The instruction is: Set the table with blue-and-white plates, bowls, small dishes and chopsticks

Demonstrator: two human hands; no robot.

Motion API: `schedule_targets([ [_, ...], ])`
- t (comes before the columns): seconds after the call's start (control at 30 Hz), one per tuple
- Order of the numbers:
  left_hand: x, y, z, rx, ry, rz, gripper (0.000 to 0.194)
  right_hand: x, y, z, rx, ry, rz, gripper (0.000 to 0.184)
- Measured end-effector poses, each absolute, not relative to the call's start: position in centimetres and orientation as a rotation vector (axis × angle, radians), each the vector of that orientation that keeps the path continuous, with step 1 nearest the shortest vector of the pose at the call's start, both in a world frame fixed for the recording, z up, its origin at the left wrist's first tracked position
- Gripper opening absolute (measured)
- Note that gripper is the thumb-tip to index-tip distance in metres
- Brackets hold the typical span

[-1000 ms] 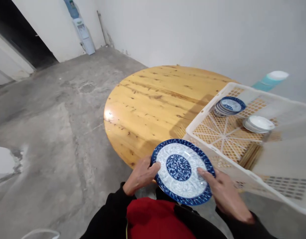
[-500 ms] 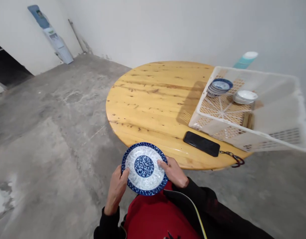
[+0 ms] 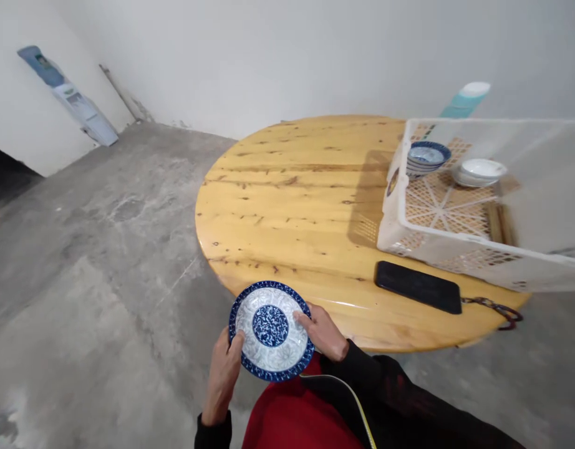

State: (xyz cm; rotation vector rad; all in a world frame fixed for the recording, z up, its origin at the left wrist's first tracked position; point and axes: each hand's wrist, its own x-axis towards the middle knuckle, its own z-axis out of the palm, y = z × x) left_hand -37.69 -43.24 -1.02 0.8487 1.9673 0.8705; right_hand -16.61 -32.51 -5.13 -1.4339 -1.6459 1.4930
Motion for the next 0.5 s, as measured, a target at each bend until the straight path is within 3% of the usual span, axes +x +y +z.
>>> schedule_targets([
  [0.5, -44.7, -25.9, -3.4, 1.065, 1.660, 0.683, 0.041, -21.9, -24.3, -8.1, -1.767, -1.250, 1.304, 0.027],
])
